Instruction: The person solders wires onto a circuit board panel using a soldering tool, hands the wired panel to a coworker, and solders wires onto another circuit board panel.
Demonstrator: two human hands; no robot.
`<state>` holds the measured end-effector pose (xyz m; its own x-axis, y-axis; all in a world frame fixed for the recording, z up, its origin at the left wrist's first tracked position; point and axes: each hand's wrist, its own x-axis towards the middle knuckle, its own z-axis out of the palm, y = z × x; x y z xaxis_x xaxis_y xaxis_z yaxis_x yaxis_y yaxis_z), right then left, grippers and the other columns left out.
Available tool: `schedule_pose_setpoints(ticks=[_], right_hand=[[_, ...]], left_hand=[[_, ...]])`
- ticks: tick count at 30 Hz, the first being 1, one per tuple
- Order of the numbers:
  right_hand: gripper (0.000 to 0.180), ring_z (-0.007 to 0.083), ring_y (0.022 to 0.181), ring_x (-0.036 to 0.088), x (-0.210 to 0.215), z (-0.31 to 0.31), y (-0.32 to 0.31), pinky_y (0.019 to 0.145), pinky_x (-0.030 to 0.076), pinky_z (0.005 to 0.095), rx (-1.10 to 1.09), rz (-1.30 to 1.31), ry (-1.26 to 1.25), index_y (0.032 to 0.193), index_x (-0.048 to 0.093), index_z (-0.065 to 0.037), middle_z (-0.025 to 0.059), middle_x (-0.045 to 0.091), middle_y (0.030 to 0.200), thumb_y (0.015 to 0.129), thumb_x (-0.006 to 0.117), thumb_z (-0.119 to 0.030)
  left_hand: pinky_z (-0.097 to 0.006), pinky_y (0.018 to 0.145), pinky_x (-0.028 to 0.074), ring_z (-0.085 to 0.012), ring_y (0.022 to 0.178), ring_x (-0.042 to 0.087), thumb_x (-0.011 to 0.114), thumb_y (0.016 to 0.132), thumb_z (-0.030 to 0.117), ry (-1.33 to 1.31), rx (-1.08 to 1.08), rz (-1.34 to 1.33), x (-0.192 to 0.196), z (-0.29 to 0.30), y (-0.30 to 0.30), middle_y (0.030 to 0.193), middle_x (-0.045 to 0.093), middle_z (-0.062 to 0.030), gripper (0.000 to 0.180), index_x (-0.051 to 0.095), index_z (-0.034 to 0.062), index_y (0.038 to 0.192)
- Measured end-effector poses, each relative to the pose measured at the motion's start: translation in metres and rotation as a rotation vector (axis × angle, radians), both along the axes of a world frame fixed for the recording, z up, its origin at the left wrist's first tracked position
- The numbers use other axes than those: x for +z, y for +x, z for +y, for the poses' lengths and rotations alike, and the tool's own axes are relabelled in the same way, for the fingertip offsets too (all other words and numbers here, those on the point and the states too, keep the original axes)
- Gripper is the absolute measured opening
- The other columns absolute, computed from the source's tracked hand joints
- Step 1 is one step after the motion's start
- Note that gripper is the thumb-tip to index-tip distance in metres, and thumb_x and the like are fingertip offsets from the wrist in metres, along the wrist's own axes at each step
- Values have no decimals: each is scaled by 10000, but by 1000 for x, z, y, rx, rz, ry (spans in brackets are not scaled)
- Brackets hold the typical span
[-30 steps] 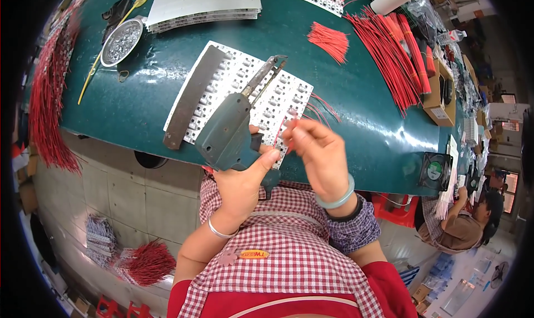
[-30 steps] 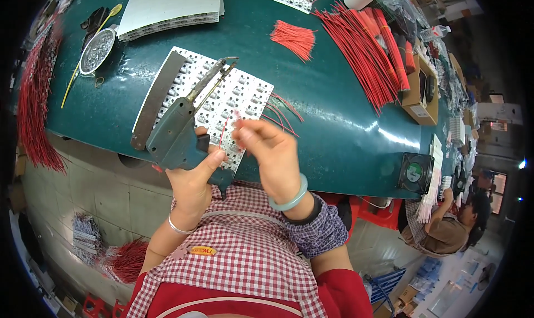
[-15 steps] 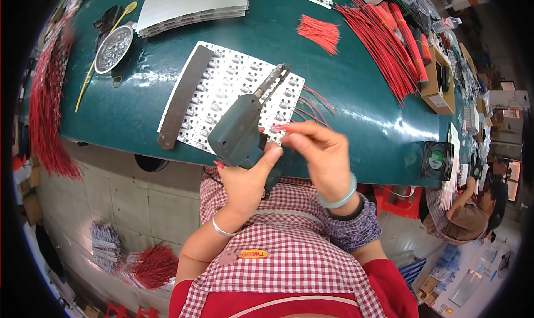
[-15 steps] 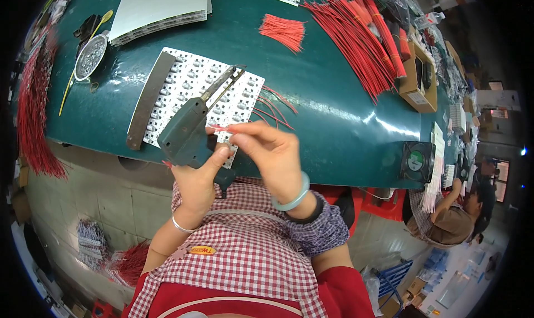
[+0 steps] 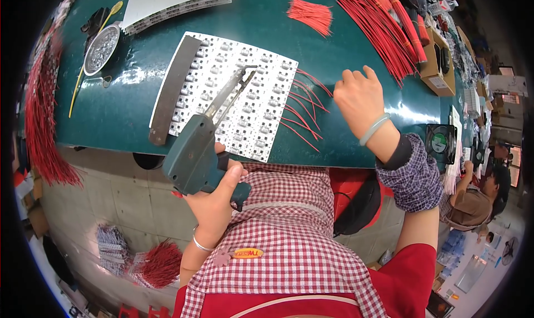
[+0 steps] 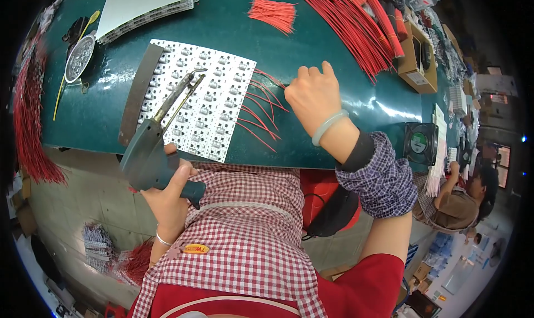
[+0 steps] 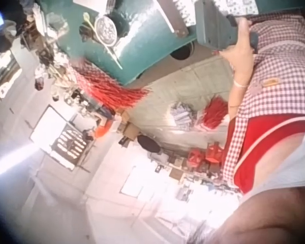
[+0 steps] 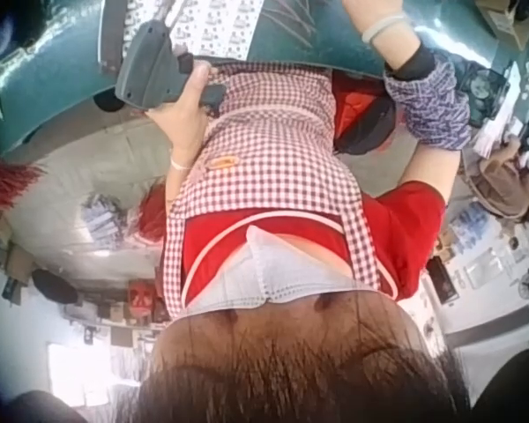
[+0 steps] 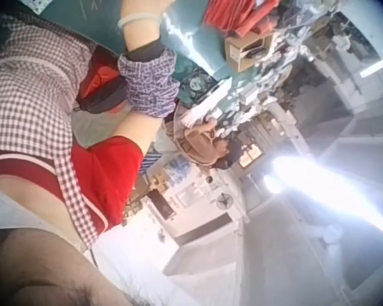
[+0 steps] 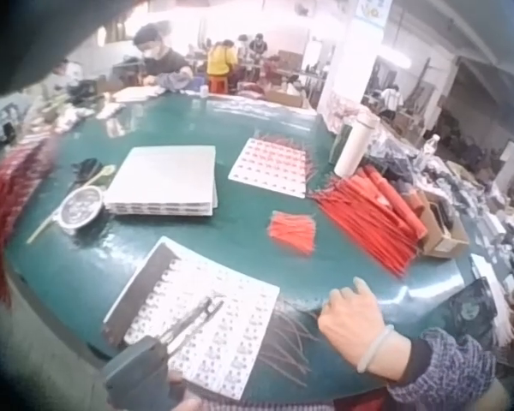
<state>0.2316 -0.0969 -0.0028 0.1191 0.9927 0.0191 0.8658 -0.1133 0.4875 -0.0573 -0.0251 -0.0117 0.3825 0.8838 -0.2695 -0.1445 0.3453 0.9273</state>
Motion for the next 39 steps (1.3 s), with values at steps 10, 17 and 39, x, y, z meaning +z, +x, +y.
schedule_pose_setpoints(ticks=[10,17,39], right_hand=[[128,274,718,642,8,-27,-9,707,510,397,64,430,368,869,708,-84,91,639,794,762,659,-33],[253,240,738,652,-34,-32,-92,590,530,346,85,993,592,957,718,-41,82,649,823,715,712,32],[259,223,770,633,-41,-29,-95,623,539,328,105,900,524,959,686,-27,69,627,871,705,646,7]], left_hand=[[-330,672,568,-176,768,654,705,846,-89,-16,-33,-69,-7,-4,-39,1074,644,-144,452,545,-69,1268],[-284,517,482,-150,692,613,734,831,-56,33,-88,171,-11,-16,-68,1098,676,-140,419,600,-34,1227],[-317,671,540,-239,755,685,766,777,-18,564,-344,519,-7,-18,-57,927,688,-138,199,685,-43,957]])
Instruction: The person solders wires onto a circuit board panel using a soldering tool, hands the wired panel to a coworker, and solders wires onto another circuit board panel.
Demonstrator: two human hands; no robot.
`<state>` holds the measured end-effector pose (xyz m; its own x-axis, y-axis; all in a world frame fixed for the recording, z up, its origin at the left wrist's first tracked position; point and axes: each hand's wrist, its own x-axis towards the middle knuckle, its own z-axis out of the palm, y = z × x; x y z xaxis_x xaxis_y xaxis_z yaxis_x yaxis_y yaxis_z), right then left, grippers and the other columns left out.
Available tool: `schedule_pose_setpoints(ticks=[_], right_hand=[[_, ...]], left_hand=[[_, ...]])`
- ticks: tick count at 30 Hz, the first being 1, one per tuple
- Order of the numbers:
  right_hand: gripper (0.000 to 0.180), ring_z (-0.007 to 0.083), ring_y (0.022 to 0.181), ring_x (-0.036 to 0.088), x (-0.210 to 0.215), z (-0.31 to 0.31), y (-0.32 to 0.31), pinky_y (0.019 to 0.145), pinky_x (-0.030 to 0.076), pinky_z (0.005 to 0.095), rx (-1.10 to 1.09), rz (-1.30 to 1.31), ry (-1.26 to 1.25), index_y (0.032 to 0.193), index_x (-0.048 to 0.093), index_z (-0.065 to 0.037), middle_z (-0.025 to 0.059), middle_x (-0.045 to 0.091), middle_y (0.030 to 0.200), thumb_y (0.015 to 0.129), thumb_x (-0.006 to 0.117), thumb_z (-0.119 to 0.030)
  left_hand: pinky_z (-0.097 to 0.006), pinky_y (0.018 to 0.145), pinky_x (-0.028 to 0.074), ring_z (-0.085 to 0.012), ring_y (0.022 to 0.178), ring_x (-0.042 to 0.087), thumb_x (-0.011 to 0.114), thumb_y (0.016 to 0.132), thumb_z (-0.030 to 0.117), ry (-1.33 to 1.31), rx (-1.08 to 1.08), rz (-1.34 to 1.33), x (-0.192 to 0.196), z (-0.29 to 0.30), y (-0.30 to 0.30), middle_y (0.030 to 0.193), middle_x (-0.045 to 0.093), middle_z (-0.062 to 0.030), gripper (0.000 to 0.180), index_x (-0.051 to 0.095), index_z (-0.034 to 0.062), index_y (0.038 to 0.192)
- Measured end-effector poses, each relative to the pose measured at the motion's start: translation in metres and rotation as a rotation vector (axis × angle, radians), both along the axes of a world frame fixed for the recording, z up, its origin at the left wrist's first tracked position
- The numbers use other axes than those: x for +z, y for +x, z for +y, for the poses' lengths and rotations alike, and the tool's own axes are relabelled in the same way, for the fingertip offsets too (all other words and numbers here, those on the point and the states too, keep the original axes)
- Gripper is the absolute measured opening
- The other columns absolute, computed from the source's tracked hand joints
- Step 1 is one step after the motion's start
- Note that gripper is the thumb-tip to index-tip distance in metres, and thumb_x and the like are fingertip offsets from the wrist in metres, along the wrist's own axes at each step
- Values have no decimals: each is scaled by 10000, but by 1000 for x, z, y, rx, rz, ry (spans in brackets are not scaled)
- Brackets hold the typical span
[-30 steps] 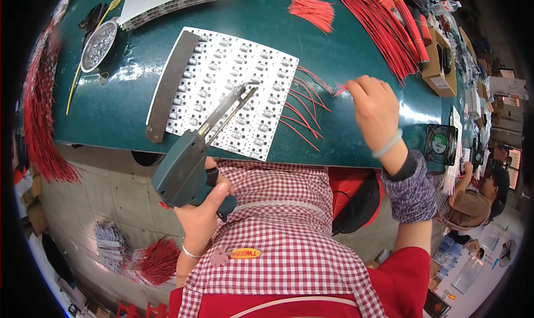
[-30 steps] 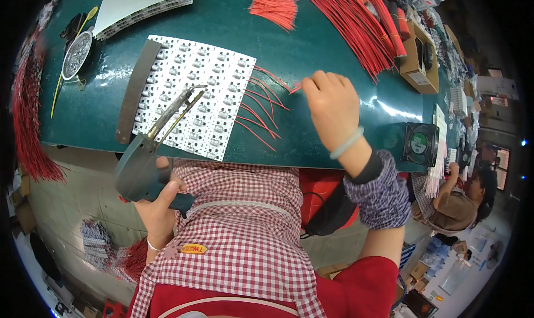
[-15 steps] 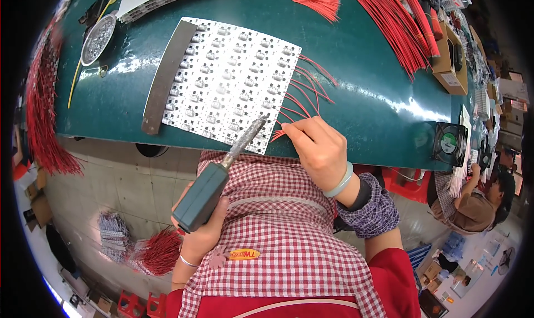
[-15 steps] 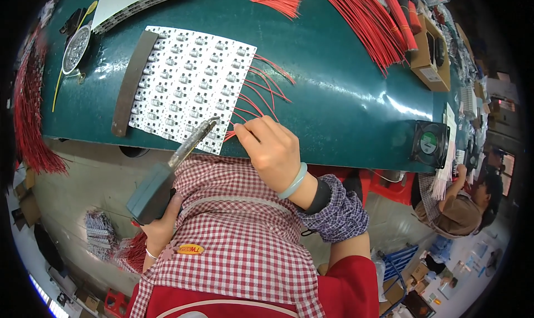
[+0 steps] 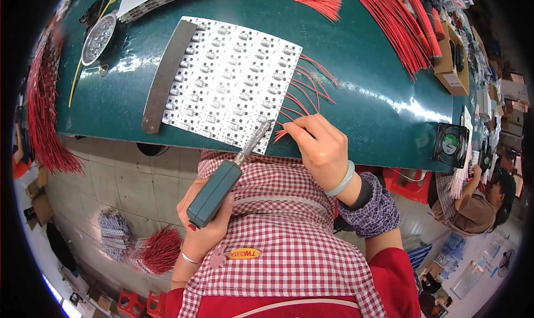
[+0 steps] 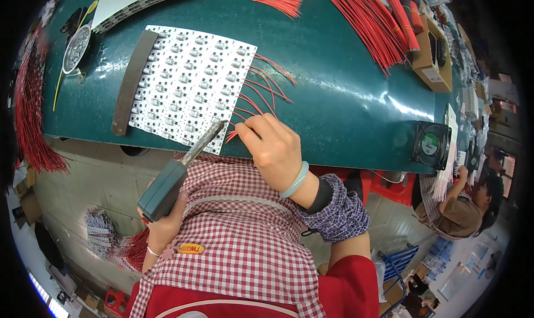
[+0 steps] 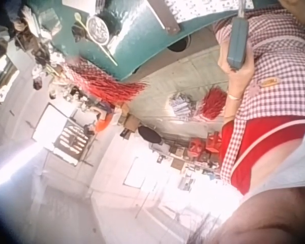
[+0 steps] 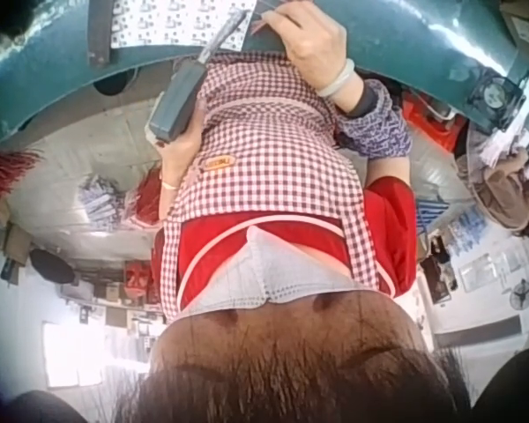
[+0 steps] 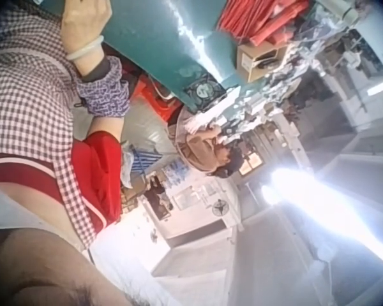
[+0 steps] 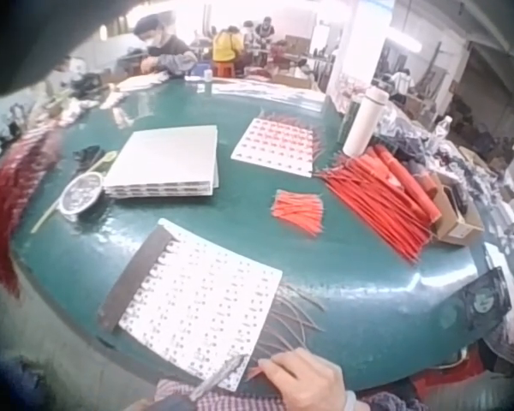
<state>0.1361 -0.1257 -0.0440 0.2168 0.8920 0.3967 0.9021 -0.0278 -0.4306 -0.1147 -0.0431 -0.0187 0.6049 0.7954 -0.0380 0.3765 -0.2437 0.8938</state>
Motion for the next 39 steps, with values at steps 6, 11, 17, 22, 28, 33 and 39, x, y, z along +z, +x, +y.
schedule_pose_setpoints(ticks=[6,11,17,22,28,33,39], right_hand=[[249,216,778,633,2,0,0,624,538,322,-4,-27,-15,958,684,-27,65,625,872,712,654,-2],[283,230,716,635,2,3,-1,563,523,334,-12,-25,25,954,707,-20,70,633,828,681,678,50],[282,230,721,638,5,3,-2,566,526,334,-20,-27,17,955,708,-16,71,635,832,684,674,51],[264,230,727,640,4,2,-2,568,528,334,-22,-21,10,955,708,-14,73,637,837,701,673,49],[271,207,795,615,6,-2,-4,624,514,331,-45,-45,58,980,694,-24,63,611,872,710,666,-12],[291,202,691,590,7,-5,-15,588,493,341,-103,-43,80,986,708,-22,56,580,776,699,679,9],[298,195,659,589,-11,-2,-19,529,478,313,-86,28,101,983,710,-36,59,556,749,696,672,36]], left_hand=[[-315,638,531,-257,712,678,763,773,-20,31,-32,28,2,5,1,886,680,-133,180,682,-39,932],[-315,618,523,-257,685,667,763,768,-25,69,-41,-2,3,8,6,862,674,-134,165,682,-41,911],[-319,592,512,-255,654,652,760,766,-17,66,-25,-1,-11,2,-9,845,664,-140,161,690,-46,908],[-320,595,517,-256,666,658,763,767,0,81,21,16,-12,0,-18,860,667,-152,193,698,-55,940],[-323,664,546,-253,742,684,771,762,-17,47,61,-35,-12,-4,-16,913,685,-164,218,698,-64,963],[-325,691,552,-259,796,695,765,768,-36,7,64,-5,-12,-6,-19,962,693,-175,239,694,-68,993],[-331,702,559,-266,812,703,760,772,-41,35,26,-35,-15,-7,-21,977,699,-177,233,696,-69,995]])
